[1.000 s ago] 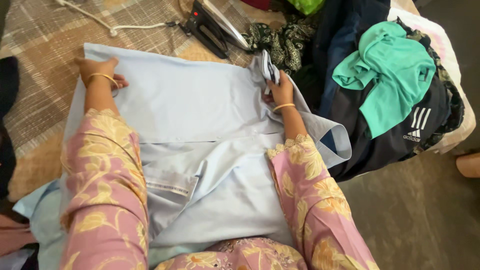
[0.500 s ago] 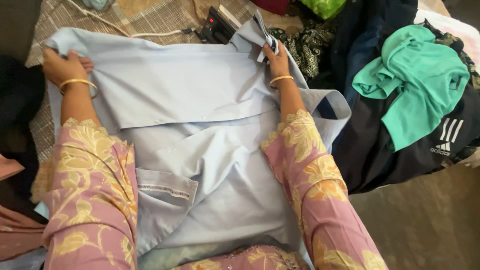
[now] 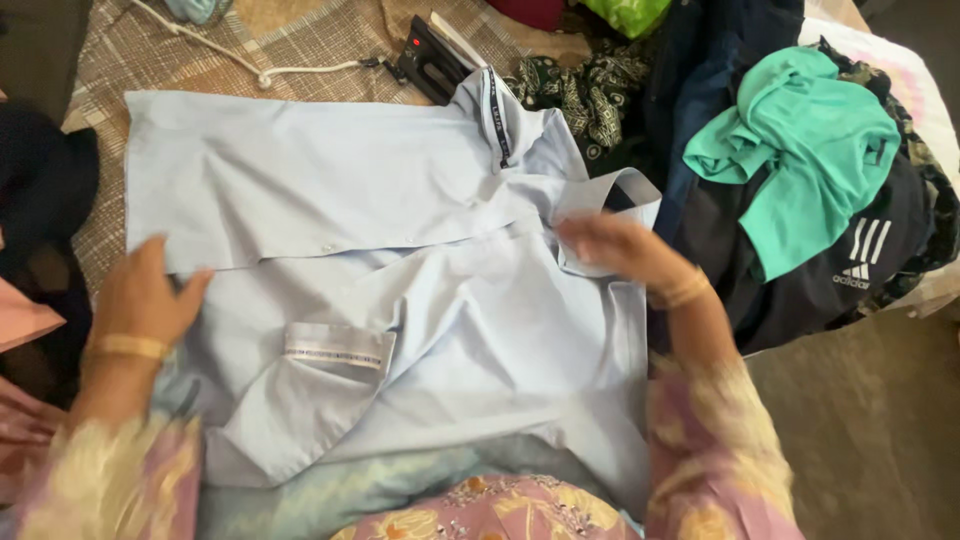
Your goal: The person irons a light blue shirt on a woven mat, smoothing the collar, sleeves, and body sections. After finishing the shirt, the person picks up a green t-shirt and begins ironing it.
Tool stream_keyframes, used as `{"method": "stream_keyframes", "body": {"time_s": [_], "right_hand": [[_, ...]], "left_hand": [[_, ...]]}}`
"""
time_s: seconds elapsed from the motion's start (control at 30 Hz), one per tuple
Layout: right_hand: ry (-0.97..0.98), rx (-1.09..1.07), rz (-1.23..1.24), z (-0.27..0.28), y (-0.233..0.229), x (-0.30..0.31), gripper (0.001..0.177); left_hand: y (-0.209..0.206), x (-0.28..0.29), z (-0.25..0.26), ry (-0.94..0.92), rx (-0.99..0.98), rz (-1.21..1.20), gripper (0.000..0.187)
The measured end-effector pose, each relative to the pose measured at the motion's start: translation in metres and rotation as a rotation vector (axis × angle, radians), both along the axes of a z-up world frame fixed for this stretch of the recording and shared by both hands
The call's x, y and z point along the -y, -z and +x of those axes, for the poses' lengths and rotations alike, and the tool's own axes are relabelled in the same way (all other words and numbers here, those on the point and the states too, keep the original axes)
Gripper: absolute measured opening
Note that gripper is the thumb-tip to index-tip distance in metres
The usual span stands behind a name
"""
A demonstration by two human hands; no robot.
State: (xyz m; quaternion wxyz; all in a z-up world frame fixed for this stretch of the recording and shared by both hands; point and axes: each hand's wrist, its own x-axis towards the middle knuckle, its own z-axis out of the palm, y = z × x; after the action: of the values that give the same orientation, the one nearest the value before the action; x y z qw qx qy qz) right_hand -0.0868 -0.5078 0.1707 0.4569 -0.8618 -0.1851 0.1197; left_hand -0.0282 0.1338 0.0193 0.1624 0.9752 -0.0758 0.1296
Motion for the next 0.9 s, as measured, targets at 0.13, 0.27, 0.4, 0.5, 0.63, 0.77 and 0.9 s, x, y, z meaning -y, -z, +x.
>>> {"method": "stream_keyframes", "body": {"time_s": [0.13, 0.27, 0.4, 0.5, 0.63, 0.77, 0.9], "right_hand": [[-0.159, -0.027, -0.227, -0.126, -0.036, -0.021, 0.078], [-0.141, -0.052, -0.259, -0.204, -0.048, -0.047, 0.103], [-0.096, 0.074, -0.403, -0.239, -0.025, -0.074, 0.122], [0.070, 0.170, -0.426, -0.254, 0.000, -0.076, 0.115], [0.354, 0.202, -0.447, -0.277, 0.016, -0.060, 0.092], [0.598, 0.475, -0.541, -0.292, 0.004, -0.046, 0.047], [0.631, 0.606, -0.620, -0.300, -0.027, -0.037, 0.032]], "left_hand": [[0.010, -0.025, -0.113, -0.170, 0.008, -0.022, 0.063], [0.044, -0.042, -0.175, -0.173, -0.106, -0.270, 0.052], [0.059, -0.048, -0.205, -0.421, -0.452, -0.951, 0.057], [0.055, -0.033, -0.210, -0.348, -0.429, -0.823, 0.044], [0.036, -0.019, -0.209, -0.323, -0.341, -1.104, 0.022], [0.019, -0.048, -0.187, -0.340, -0.105, -1.459, 0.013], [0.004, -0.109, -0.169, -0.192, 0.035, -1.757, 0.027]]}}
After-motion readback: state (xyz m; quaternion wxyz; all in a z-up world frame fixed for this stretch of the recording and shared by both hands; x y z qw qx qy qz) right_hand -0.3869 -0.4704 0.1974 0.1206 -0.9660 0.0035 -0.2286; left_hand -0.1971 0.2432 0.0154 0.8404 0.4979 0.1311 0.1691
